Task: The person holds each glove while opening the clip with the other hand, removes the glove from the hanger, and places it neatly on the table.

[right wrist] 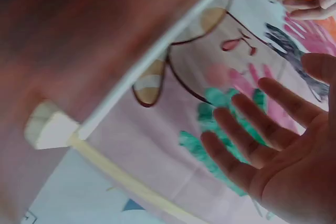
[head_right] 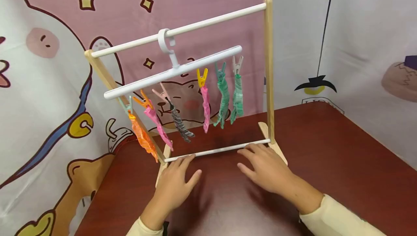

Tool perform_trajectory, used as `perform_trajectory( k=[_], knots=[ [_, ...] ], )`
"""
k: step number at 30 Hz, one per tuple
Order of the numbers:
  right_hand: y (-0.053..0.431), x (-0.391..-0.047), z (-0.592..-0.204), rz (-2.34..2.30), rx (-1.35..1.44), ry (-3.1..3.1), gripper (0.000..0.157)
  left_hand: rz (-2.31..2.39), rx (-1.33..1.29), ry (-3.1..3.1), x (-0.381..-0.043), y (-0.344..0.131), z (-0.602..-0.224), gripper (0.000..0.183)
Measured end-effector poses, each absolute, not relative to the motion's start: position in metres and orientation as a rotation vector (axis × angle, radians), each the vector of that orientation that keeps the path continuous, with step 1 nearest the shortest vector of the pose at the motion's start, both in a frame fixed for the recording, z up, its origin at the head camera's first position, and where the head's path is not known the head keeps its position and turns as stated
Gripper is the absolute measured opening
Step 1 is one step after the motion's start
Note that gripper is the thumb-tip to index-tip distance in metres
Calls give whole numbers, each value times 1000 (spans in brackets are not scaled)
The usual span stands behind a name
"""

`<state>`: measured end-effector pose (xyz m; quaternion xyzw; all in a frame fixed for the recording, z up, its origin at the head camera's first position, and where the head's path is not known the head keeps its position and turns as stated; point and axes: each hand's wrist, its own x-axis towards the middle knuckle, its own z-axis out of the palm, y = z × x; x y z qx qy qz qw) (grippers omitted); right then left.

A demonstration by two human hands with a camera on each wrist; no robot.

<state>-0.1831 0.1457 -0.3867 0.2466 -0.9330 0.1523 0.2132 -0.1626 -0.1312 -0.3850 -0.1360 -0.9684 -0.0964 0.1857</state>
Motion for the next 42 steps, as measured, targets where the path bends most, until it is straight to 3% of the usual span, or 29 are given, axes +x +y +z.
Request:
perform_trajectory(
  k=[6,11,18,27,42],
  knots=[
    [136,-172,-371,521,692,-2500,25,-408,-465,-2491,-154,-133,-369,28],
    [129,-168,-359,568,757,-2360,22,-552,-522,-2280,-148,-139,-349,19],
    [121,-170,-347,599,808,-2284,21,-757,-564,-1970,-159,-155,-321,18],
    [111,-168,-341,678,845,-2290,19,-926,-375,-1625,-172,-167,-296,21],
    [116,-167,-349,656,864,-2245,21,-1401,-67,-1753,-200,-199,-321,44]
  ],
)
